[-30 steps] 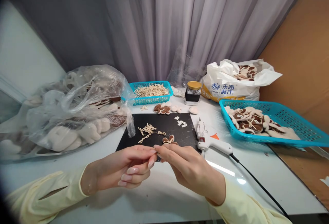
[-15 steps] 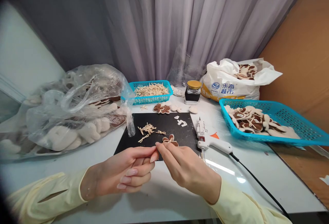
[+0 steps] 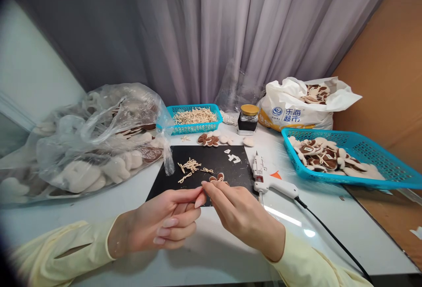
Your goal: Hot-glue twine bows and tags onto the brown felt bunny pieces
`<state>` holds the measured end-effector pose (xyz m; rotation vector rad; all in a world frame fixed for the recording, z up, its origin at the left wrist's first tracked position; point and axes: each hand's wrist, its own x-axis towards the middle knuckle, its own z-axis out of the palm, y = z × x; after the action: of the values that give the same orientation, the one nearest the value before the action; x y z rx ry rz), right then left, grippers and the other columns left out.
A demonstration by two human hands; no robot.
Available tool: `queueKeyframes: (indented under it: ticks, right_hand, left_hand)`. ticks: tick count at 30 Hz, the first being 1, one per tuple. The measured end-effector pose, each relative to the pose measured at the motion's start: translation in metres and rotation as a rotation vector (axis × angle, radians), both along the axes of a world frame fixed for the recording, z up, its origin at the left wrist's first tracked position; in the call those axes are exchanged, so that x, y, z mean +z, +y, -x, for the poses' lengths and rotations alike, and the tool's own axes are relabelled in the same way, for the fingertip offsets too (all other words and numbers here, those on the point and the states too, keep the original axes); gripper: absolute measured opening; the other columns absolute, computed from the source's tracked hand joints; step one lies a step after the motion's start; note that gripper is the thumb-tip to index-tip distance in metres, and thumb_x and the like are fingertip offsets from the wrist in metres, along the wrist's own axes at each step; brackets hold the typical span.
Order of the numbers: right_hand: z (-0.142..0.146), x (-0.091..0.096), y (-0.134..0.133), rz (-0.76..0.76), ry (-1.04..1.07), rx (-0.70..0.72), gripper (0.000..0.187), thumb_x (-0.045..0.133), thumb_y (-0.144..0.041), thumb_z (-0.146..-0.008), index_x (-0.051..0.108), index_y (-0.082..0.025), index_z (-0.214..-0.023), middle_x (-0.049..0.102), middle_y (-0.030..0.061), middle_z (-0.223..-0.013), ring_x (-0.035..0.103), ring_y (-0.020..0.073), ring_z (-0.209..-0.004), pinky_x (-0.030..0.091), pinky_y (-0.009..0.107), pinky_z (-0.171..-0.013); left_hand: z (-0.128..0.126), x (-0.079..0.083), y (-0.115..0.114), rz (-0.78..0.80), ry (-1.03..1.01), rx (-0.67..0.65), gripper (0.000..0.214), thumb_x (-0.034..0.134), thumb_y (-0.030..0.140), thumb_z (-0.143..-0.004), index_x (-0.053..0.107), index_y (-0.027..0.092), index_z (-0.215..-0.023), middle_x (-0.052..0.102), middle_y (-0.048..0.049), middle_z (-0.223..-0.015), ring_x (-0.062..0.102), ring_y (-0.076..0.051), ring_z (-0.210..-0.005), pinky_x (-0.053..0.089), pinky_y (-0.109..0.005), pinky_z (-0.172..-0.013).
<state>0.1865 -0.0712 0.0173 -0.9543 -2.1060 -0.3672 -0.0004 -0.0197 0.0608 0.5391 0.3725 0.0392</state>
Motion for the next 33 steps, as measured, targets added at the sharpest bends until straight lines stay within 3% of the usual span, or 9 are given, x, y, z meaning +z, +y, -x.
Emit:
queueKeyframes:
  ticks: [3,5,10,24,33]
  right_hand:
    - [-0.008,0.004,0.003,-0.015,0.212,-0.045,0.033,0.045,-0.004,-0.088,0.050,-0.016,-0.119,0.068,0.0049,-0.081,0.065,0.0133,-0.070,0.052,0.023,-0.060]
    - [-0.011,0.007,0.004,0.037,0.289,-0.001,0.033,0.044,-0.002,-0.087,0.052,-0.017,-0.115,0.065,0.0026,-0.075,0.063,0.0108,-0.064,0.052,0.021,-0.061]
    - [-0.009,0.005,0.000,0.177,0.182,0.164,0.037,0.037,0.000,-0.088,0.049,-0.017,-0.118,0.065,0.0057,-0.084,0.064,0.0121,-0.068,0.053,0.022,-0.058]
    - [0.000,-0.001,0.000,0.158,0.014,0.089,0.034,0.034,-0.004,-0.089,0.043,-0.012,-0.121,0.065,0.0085,-0.085,0.063,0.0178,-0.071,0.053,0.027,-0.053]
    - [0.003,0.001,0.001,0.151,0.028,0.091,0.039,0.029,-0.002,-0.090,0.040,-0.010,-0.126,0.063,0.0088,-0.082,0.062,0.0170,-0.072,0.052,0.026,-0.054]
  left_hand:
    - [0.001,-0.004,0.000,0.005,0.013,0.002,0.039,0.023,0.024,-0.095,0.055,0.015,-0.076,0.037,0.0042,-0.043,0.025,-0.007,-0.034,0.023,-0.015,-0.032]
    - [0.001,-0.006,0.000,0.021,0.019,0.007,0.039,0.023,0.023,-0.095,0.056,0.015,-0.075,0.037,0.0040,-0.043,0.024,-0.007,-0.034,0.022,-0.015,-0.033]
    - [-0.001,-0.008,0.001,0.040,0.021,-0.004,0.045,0.019,0.024,-0.095,0.056,0.014,-0.072,0.037,0.0032,-0.042,0.024,-0.008,-0.034,0.023,-0.016,-0.033]
    - [-0.002,-0.011,0.001,0.036,0.010,0.009,0.045,0.017,0.029,-0.096,0.055,0.016,-0.077,0.039,0.0036,-0.043,0.023,-0.008,-0.034,0.024,-0.016,-0.034]
    - [-0.001,-0.012,-0.002,0.035,-0.023,0.001,0.047,0.014,0.033,-0.096,0.056,0.017,-0.081,0.040,0.0028,-0.044,0.025,-0.008,-0.035,0.024,-0.016,-0.035]
